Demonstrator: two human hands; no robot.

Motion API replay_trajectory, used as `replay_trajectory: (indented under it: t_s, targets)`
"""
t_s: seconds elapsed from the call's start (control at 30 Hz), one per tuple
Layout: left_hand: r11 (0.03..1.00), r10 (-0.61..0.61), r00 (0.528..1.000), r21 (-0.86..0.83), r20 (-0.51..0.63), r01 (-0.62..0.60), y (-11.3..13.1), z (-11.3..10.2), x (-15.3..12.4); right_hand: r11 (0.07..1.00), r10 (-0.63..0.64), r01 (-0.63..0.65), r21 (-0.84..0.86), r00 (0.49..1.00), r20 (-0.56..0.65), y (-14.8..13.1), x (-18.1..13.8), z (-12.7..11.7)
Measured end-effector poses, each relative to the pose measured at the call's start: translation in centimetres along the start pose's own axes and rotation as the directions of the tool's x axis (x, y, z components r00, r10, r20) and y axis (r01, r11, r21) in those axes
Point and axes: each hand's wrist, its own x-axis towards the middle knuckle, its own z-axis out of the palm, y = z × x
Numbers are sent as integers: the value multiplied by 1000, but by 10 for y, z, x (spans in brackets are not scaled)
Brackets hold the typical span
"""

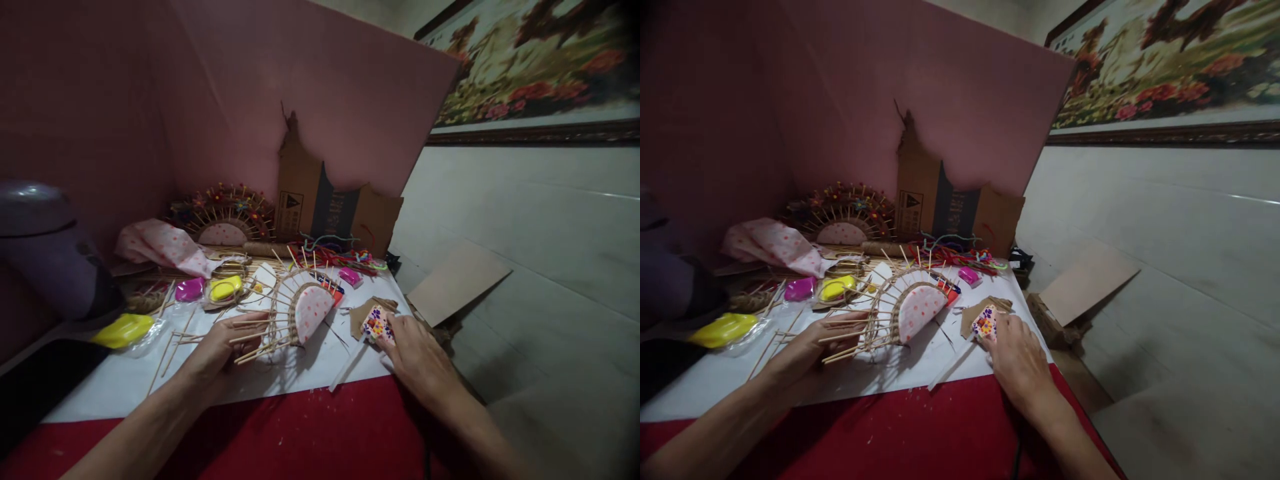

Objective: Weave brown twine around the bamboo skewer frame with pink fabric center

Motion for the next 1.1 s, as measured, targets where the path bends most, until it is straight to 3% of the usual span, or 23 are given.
replay_trajectory:
  t_s: [0.07, 0.1, 0.17, 0.3, 0.37, 0.43, 0.9, 1.1]
  targets:
    - [1000, 15, 999, -7, 34, -14, 0, 1, -1, 957, -106, 113, 267, 994, -41, -24, 0, -11]
    - [1000, 18, 999, -11, 36, -17, 0, 1, -1, 892, -154, 128, 434, 988, 25, -39, 0, -16]
    - [1000, 16, 1000, -13, 24, -16, 0, 1, -2, 734, -225, 84, 674, 966, 125, -69, 3, -21]
    - [999, 43, 996, -12, 73, -43, -2, -1, -1, 420, -284, -167, 892, 909, 304, -116, 18, -11]
    - [999, 54, 995, -4, 83, -54, -3, -2, 0, 328, -284, -339, 882, 855, 434, -129, 27, -2]
    - [998, 61, 995, 18, 79, -63, -5, -4, 1, 283, -257, -410, 867, 839, 480, -134, 35, 5]
    - [984, 123, 981, 106, 150, -140, -8, -7, 4, 187, -242, -430, 883, 851, 465, -142, 36, 9]
    - [984, 126, 973, 99, 195, -147, -7, -7, 1, 20, -326, -507, 862, 811, 485, -139, 37, 11]
